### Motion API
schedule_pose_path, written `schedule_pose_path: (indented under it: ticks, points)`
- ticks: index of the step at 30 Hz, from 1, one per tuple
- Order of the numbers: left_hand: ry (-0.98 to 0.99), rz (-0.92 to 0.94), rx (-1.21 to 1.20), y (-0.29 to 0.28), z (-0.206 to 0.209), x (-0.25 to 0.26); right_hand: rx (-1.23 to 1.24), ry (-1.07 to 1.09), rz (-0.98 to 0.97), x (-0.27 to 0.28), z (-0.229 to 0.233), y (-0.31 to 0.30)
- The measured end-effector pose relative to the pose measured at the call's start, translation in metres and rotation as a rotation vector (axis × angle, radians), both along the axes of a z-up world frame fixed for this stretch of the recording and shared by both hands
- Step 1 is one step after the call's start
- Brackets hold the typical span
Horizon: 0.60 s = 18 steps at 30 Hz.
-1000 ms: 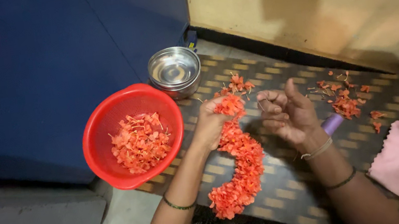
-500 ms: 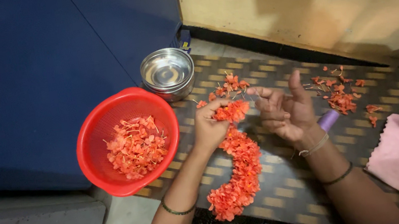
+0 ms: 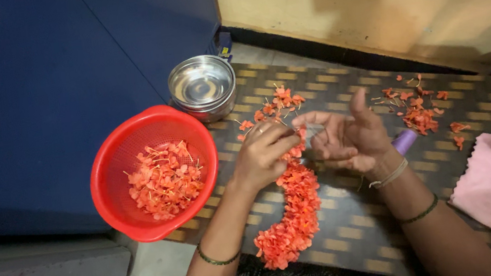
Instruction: The person strings orange flowers onto a needle and thread to create a garland. They pick individual flowers from a red colander and the table, thread them one by one, and pull the thread through to extend the garland.
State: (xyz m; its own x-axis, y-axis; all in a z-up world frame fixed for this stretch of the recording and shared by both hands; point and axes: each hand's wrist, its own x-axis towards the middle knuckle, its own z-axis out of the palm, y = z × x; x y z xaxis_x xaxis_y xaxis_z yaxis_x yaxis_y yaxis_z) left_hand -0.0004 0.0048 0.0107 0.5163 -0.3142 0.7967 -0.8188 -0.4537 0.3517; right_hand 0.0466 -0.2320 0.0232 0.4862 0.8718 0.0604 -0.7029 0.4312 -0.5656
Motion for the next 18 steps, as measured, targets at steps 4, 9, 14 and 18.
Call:
schedule_pose_path:
  ticks: [4, 9, 14, 18]
  points:
    - [-0.01, 0.005, 0.028, 0.0, -0.001, -0.001, -0.046, -0.044, 0.039, -0.001, 0.001, 0.004]
    - [0.208, -0.102, -0.152, 0.001, -0.01, 0.0, -0.083, -0.106, 0.038, 0.0, -0.003, 0.005]
    - [0.413, -0.186, -0.415, -0.004, -0.028, 0.008, -0.117, -0.115, 0.045, 0.003, -0.007, 0.002]
    - [0.694, -0.27, -0.569, -0.003, -0.046, 0.016, -0.117, -0.082, 0.047, 0.005, -0.01, 0.002]
